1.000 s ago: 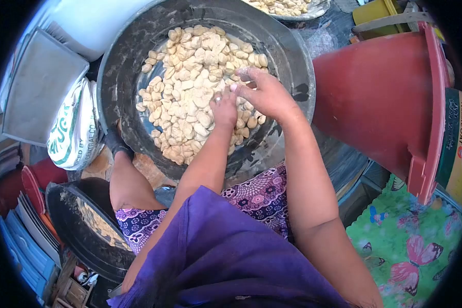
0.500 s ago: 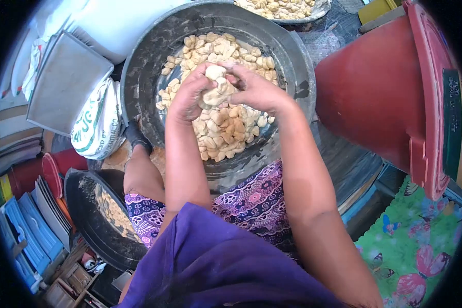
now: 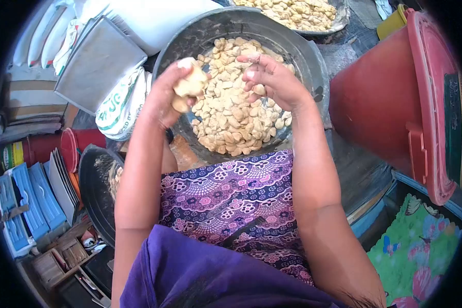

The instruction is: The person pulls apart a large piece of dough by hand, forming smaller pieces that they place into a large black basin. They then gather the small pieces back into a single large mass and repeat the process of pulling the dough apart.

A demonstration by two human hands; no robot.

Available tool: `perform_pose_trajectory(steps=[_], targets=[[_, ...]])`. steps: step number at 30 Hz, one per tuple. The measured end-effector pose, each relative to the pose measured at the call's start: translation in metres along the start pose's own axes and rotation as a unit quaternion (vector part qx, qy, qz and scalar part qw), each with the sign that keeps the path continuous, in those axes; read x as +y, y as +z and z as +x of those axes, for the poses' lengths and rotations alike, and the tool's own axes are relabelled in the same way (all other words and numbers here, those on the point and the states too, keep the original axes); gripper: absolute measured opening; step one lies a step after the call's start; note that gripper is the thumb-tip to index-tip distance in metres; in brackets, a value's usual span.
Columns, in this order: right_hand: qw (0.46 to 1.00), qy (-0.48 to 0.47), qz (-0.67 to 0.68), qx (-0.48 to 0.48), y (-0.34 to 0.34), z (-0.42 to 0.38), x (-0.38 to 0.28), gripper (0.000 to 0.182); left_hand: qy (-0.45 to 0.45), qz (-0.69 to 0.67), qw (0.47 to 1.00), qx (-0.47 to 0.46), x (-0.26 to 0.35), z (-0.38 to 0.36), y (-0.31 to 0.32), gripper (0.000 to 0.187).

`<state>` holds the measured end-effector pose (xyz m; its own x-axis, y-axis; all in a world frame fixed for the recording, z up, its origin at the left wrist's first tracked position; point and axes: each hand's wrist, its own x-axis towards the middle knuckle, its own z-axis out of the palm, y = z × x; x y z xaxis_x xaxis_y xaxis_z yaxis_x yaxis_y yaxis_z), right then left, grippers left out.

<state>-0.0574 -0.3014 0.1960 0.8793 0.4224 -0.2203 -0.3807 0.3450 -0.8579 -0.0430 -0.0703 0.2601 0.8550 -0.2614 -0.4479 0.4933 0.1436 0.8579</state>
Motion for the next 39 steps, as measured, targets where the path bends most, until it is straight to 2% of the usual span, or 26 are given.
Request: perform_pose_trajectory(steps=[3, 4, 5, 7, 8, 10, 11, 13, 15, 17, 19, 21, 22, 23, 25, 26, 27, 29, 31, 32, 33, 34, 35, 37, 38, 39], targets=[[0.993, -0.059, -0.085, -0.054, 0.02, 0.001, 0.006, 0.058, 0.014, -0.027, 0.999, -0.02, -0.025, -0.011, 0.005, 0.033], [0.992, -0.048, -0.102, -0.063, 0.03, 0.001, 0.004, 0.065, 0.032, -0.021, 0.999, -0.014, -0.033, -0.012, 0.01, 0.042], [0.989, -0.03, -0.128, -0.065, 0.04, 0.002, 0.005, 0.062, 0.051, 0.033, 0.998, -0.025, -0.039, -0.012, 0.009, 0.044], [0.962, -0.014, -0.271, 0.015, 0.049, 0.006, 0.015, 0.052, 0.084, 0.022, 0.996, -0.019, -0.052, -0.01, 0.014, 0.044], [0.963, -0.01, -0.27, 0.015, 0.046, 0.008, 0.02, 0.052, 0.081, 0.019, 0.996, -0.017, -0.054, -0.009, 0.013, 0.044], [0.99, -0.033, -0.136, 0.035, 0.039, 0.015, 0.024, 0.038, 0.102, 0.12, 0.987, -0.033, -0.05, -0.008, 0.009, 0.035], [0.99, -0.032, -0.136, 0.033, 0.036, 0.016, 0.024, 0.038, 0.102, 0.12, 0.987, -0.031, -0.048, -0.007, 0.006, 0.035], [0.992, -0.087, -0.04, 0.08, 0.032, 0.015, 0.021, 0.031, 0.044, 0.093, 0.994, -0.022, -0.042, -0.007, 0.005, 0.028], [0.988, -0.111, -0.03, 0.103, 0.032, 0.018, 0.028, 0.028, 0.031, 0.041, 0.999, -0.018, -0.039, -0.008, 0.005, 0.024], [0.972, -0.135, 0.073, 0.176, 0.037, 0.021, 0.028, 0.025, 0.055, 0.048, 0.997, -0.025, -0.039, -0.004, 0.003, 0.023], [0.969, -0.136, 0.077, 0.19, 0.036, 0.021, 0.029, 0.022, 0.044, 0.059, 0.997, -0.026, -0.036, -0.006, 0.002, 0.023], [0.93, -0.211, 0.139, 0.268, 0.028, 0.025, 0.031, 0.022, 0.022, 0.051, 0.998, -0.033, -0.034, -0.007, -0.004, 0.023], [0.911, -0.243, 0.196, 0.268, 0.014, 0.023, 0.029, 0.022, -0.008, 0.077, 0.996, -0.032, -0.031, -0.008, -0.011, 0.025], [0.912, -0.241, 0.195, 0.269, -0.001, 0.022, 0.028, 0.022, -0.009, 0.076, 0.997, -0.032, -0.029, -0.01, -0.015, 0.025], [0.948, -0.242, 0.064, 0.195, -0.022, 0.017, 0.026, 0.027, 0.018, 0.079, 0.997, -0.017, -0.029, -0.012, -0.019, 0.024], [0.978, -0.19, -0.006, 0.085, -0.025, 0.012, 0.022, 0.03, 0.029, 0.073, 0.996, -0.037, -0.031, -0.011, -0.021, 0.019], [0.978, -0.188, -0.006, 0.085, -0.01, 0.005, 0.018, 0.03, 0.028, 0.073, 0.996, -0.037, -0.033, -0.011, -0.017, 0.019], [0.975, -0.054, -0.216, 0.009, 0.03, 0.001, 0.019, 0.037, 0.027, -0.01, 1.0, -0.007, -0.038, -0.011, -0.005, 0.016], [0.969, -0.095, -0.226, -0.043, 0.039, 0.007, 0.039, 0.045, 0.028, -0.015, 0.999, -0.036, -0.044, -0.01, -0.002, 0.011], [0.981, -0.067, -0.168, -0.062, 0.04, 0.012, 0.044, 0.044, 0.029, 0.012, 0.999, -0.015, -0.045, -0.009, 0.0, 0.012], [0.982, -0.065, -0.168, -0.063, 0.033, 0.016, 0.043, 0.044, 0.031, 0.038, 0.999, 0.006, -0.046, -0.009, 0.001, 0.015], [0.976, 0.011, -0.21, -0.054, 0.024, 0.02, 0.038, 0.043, 0.053, 0.182, 0.982, 0.02, -0.045, -0.008, -0.005, 0.021], [0.963, 0.086, -0.25, -0.045, 0.017, 0.02, 0.033, 0.043, 0.052, 0.18, 0.982, 0.023, -0.042, -0.007, -0.01, 0.021], [0.956, 0.093, -0.275, -0.029, 0.01, 0.014, 0.03, 0.044, -0.044, 0.348, 0.935, -0.058, -0.035, -0.006, -0.015, 0.033], [0.937, 0.083, -0.336, 0.043, -0.008, 0.022, 0.053, 0.045, -0.046, 0.365, 0.928, -0.061, -0.037, -0.01, -0.011, 0.045], [0.909, 0.072, -0.394, 0.116, -0.027, 0.031, 0.076, 0.046, -0.045, 0.363, 0.929, -0.061, -0.045, -0.008, -0.016, 0.045]])
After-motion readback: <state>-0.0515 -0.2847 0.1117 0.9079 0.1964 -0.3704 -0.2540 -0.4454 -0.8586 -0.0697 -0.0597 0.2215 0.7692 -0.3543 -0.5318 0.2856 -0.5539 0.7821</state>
